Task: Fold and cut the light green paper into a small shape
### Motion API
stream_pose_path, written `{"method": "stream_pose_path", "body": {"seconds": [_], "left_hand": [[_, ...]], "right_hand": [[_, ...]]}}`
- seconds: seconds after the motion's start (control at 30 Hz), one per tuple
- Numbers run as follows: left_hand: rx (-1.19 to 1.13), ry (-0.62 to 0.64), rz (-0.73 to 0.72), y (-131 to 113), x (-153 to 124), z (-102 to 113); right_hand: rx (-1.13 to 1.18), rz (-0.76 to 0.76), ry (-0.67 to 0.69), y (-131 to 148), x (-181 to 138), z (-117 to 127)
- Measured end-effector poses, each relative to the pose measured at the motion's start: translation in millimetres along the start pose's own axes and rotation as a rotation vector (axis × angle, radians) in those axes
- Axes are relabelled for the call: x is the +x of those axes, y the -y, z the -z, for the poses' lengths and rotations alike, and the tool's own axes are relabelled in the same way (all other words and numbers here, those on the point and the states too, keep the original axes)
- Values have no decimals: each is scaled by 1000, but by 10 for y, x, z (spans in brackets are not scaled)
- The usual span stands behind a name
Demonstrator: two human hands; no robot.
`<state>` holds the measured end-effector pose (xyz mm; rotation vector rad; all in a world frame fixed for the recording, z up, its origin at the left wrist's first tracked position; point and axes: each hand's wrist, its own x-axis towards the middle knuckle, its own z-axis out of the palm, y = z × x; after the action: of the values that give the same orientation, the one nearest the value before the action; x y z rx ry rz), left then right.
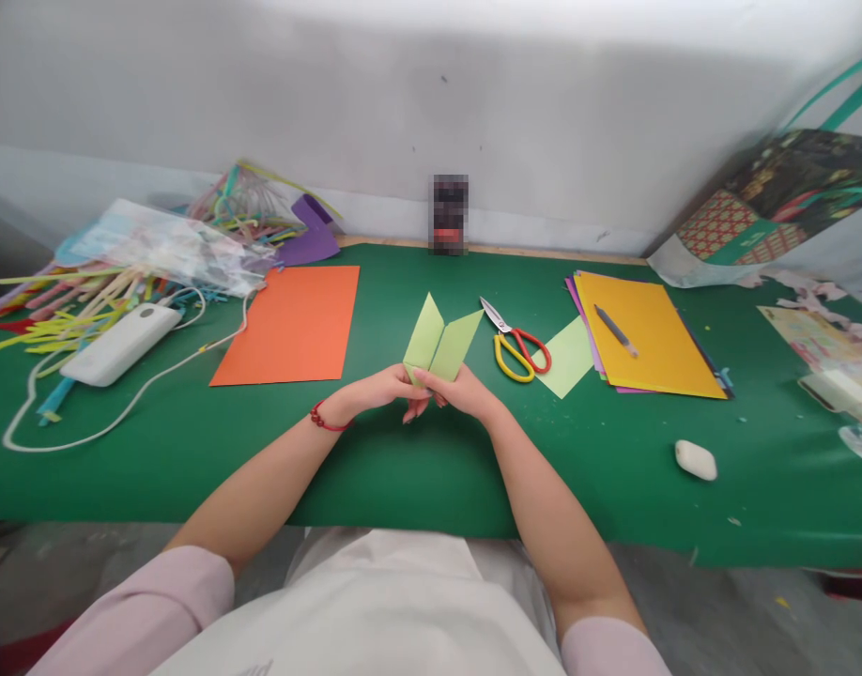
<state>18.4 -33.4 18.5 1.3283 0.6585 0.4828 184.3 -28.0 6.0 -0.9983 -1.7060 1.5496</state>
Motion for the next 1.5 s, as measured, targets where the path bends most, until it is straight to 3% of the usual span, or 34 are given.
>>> {"method": "stream_pose_path", "body": {"seconds": [0.4,0.77,1.1,1.3,1.5], "left_hand": [[52,-7,11,-5,0,-9],[352,-178,19,-20,28,-61],[180,-63,-6,15,16,-24],[233,-70,2,6,14,-49],[207,-41,-11,4,1,-49]], "right_hand": [[52,22,-45,26,0,-33],[69,5,-173,30,20,-31],[70,-1,-87,45,11,-33],[99,15,-182,26,8,-43],[113,7,-110,27,2,-37]]}}
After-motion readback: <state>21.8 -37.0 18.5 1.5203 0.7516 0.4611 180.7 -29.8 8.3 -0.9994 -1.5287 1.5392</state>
